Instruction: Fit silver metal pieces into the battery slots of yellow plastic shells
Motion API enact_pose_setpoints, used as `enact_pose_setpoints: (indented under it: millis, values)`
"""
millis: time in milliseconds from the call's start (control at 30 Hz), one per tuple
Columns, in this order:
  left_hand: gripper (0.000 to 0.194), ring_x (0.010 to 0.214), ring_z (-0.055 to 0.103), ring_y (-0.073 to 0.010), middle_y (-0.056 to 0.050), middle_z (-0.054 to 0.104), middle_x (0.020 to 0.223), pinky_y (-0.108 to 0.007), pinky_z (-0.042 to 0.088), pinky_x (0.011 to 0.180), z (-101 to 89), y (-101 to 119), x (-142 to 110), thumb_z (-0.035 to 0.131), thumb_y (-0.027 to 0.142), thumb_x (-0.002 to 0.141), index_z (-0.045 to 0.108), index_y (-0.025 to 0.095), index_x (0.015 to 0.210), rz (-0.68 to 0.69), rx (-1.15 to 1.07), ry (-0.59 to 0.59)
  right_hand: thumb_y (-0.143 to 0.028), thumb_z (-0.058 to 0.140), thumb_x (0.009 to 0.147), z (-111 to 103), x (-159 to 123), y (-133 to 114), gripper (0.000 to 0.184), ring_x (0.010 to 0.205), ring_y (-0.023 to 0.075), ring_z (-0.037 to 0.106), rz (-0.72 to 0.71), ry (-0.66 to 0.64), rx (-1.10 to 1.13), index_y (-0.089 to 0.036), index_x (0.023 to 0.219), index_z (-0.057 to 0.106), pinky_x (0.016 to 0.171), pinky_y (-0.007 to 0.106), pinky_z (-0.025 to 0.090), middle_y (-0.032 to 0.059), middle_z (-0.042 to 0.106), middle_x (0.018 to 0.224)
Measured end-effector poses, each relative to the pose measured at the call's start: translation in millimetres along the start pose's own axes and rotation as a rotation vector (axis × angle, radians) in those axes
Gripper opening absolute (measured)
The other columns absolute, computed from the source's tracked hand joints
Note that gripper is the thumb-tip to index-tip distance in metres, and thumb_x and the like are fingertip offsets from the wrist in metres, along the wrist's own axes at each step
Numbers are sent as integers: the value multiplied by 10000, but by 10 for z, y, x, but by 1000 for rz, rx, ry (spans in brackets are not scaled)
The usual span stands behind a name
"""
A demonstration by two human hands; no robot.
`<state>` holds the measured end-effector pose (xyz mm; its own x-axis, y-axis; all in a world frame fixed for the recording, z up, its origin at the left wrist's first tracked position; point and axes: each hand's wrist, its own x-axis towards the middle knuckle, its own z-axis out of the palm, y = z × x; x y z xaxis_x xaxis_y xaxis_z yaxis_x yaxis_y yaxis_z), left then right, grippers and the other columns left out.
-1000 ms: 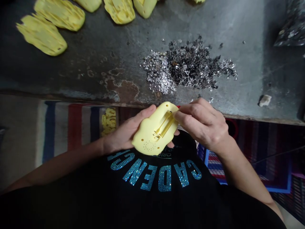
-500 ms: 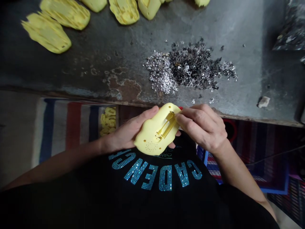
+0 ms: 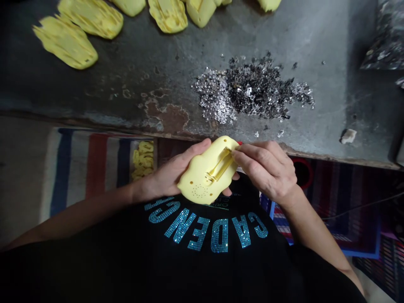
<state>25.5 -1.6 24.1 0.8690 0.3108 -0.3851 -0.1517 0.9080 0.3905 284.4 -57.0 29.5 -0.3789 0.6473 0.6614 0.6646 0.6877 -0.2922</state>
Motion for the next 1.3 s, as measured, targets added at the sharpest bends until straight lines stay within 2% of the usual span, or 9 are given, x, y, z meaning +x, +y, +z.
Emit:
enact_pose_setpoints:
  millis: [233, 600, 767, 833, 900, 1000, 1100, 1200, 1300]
  values:
    - [714, 876, 902, -301, -149, 914, 1158, -365, 711, 774, 12, 21, 11, 728, 752, 1092, 769, 170, 1505, -9, -12, 2, -115, 839, 1043, 24, 11, -22, 575, 965, 266, 857, 69, 55, -46, -344, 1566, 766, 792, 436, 709, 52, 935, 1224]
    - [774, 868, 901, -303, -151, 918, 1153, -349, 700, 733, -13, 26, 0, 710, 808, 1076, 776, 160, 1493, -18, -10, -2, -103, 825, 1053, 29, 88, -73, 399, 942, 246, 849, 42, 41, -50, -262, 1418, 818, 795, 405, 700, 88, 920, 1161]
    - [832, 866, 889, -304, -182, 914, 1134, -369, 715, 756, 17, 23, 29, 768, 835, 1022, 772, 135, 1472, 13, 40, 11, -110, 820, 1057, -9, 206, -61, 313, 1019, 237, 853, 257, 51, 119, -310, 1295, 847, 874, 394, 699, 54, 898, 1197]
    - [822, 846, 870, -292, -144, 905, 1085, -370, 716, 750, 55, 20, 29, 844, 804, 983, 765, 156, 1483, 98, 85, 86, -218, 862, 1063, -45, 285, -15, 244, 1077, 247, 843, 357, -30, 248, -296, 1294, 837, 841, 366, 696, 71, 876, 1238]
    - [758, 854, 847, -257, -102, 898, 1110, -339, 699, 761, 94, 21, -2, 896, 709, 994, 743, 209, 1543, 216, 155, 184, -300, 874, 1073, -82, 364, 42, 260, 1003, 223, 822, 397, -156, 350, -276, 1324, 812, 775, 328, 677, 69, 858, 1198]
    - [684, 863, 800, -191, -71, 890, 1199, -245, 607, 727, 125, 38, -115, 841, 655, 1076, 712, 304, 1648, 307, 322, 269, -275, 851, 1080, -113, 443, 97, 245, 865, 184, 784, 402, -278, 387, -258, 1314, 778, 764, 312, 665, 34, 847, 1086]
    - [714, 926, 775, -192, -67, 877, 1198, -230, 564, 752, 129, 90, -272, 797, 667, 1106, 677, 332, 1725, 316, 491, 255, -279, 861, 1073, -84, 434, 96, 224, 858, 181, 802, 431, -251, 415, -249, 1276, 769, 793, 318, 688, 31, 861, 1076]
    - [734, 1063, 761, -213, -56, 860, 1328, -248, 572, 871, 145, 162, -388, 833, 590, 1099, 644, 358, 1770, 306, 651, 221, -279, 881, 1063, -12, 368, 62, 243, 869, 162, 829, 487, -169, 520, -248, 1272, 760, 799, 290, 708, 21, 874, 1101]
    - [685, 999, 727, -200, -45, 857, 1321, -251, 536, 838, 165, 206, -419, 831, 568, 1098, 697, 343, 1730, 297, 762, 231, -256, 920, 1034, 41, 316, 25, 250, 892, 145, 844, 520, -91, 554, -250, 1233, 768, 802, 253, 707, 4, 875, 1100]
